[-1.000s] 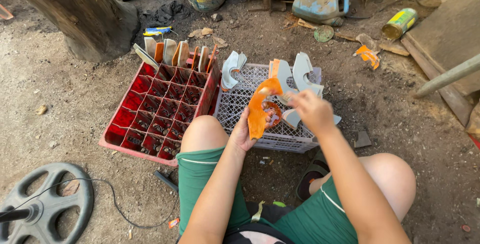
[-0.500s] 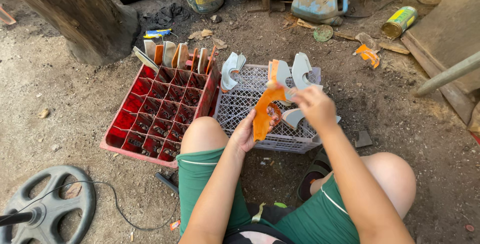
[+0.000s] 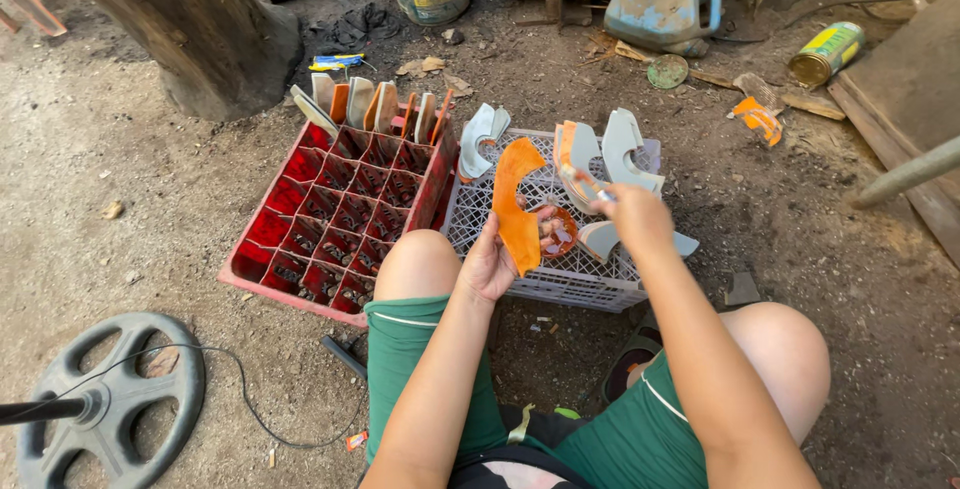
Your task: The person sits on the ground and paints curved shoe-last-like objects with orange paint using a brush. They dip the brush into a small container, apply paint to each object, and place the painted items into a red crate.
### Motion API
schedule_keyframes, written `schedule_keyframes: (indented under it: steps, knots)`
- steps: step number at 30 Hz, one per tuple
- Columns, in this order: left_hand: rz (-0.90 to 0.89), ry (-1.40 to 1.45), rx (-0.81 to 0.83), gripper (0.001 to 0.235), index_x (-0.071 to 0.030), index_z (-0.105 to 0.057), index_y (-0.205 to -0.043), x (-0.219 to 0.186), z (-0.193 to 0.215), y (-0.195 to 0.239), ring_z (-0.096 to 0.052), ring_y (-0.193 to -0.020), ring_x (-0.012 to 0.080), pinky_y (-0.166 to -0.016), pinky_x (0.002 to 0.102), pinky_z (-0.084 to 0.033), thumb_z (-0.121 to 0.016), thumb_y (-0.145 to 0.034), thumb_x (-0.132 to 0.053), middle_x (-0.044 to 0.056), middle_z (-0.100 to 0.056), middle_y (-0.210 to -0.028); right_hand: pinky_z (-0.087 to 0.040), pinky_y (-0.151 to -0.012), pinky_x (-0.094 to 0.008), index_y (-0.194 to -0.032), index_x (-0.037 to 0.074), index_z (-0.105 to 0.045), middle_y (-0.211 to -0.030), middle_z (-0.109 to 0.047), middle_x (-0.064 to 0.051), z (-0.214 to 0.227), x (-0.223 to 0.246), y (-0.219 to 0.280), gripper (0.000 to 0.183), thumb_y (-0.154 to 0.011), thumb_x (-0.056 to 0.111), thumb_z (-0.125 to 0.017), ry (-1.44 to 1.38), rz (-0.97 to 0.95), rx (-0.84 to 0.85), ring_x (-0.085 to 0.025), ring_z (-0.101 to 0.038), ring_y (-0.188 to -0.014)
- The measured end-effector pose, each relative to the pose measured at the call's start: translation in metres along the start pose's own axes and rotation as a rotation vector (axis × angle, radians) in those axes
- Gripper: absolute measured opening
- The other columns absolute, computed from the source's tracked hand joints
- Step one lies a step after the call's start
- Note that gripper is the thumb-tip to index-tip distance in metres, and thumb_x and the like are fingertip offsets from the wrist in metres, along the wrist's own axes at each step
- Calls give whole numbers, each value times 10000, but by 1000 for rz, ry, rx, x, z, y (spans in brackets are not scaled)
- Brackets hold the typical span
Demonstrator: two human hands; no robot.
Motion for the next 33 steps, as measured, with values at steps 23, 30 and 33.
schedule_keyframes:
  steps: [23, 30, 33]
  knots:
    - [-109, 118, 44, 478, -165, -481, -1420, -15, -17, 2, -546, -1370, 303, -1103, 617, -482, -602, -1054, -448, 120, -577, -1419, -578, -710, -469, -1027, 107, -706, -856, -745, -120, -125, -21, -15, 377, -852, 436, -760, 366, 313, 138, -331, -745, -844]
    - [-317, 80, -244, 518, -125, -553, -1394, -71, 24, -16, -546, -1373, 262, -1096, 602, -469, -590, -1046, -506, 115, -608, -1400, -575, -714, -473, -1038, 136, -679, -941, -731, -127, -143, -13, -18, 387, -899, 495, -719, 412, 345, 176, -335, -735, -873]
    - [-385, 89, -262, 458, -143, -571, -1309, -94, 26, -21, -548, -1376, 255, -1079, 624, -477, -587, -1053, -523, 84, -613, -1400, -573, -694, -469, -1084, 117, -646, -965, -701, -124, -137, -6, -13, 446, -872, 503, -719, 441, 393, 125, -335, -730, -865]
Point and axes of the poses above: each hand's wrist, its own y-axis away from the middle knuckle, its own z-axis out of the back of the hand, x = y × z, the point moved 9 cm from there along -y, towards the middle knuckle
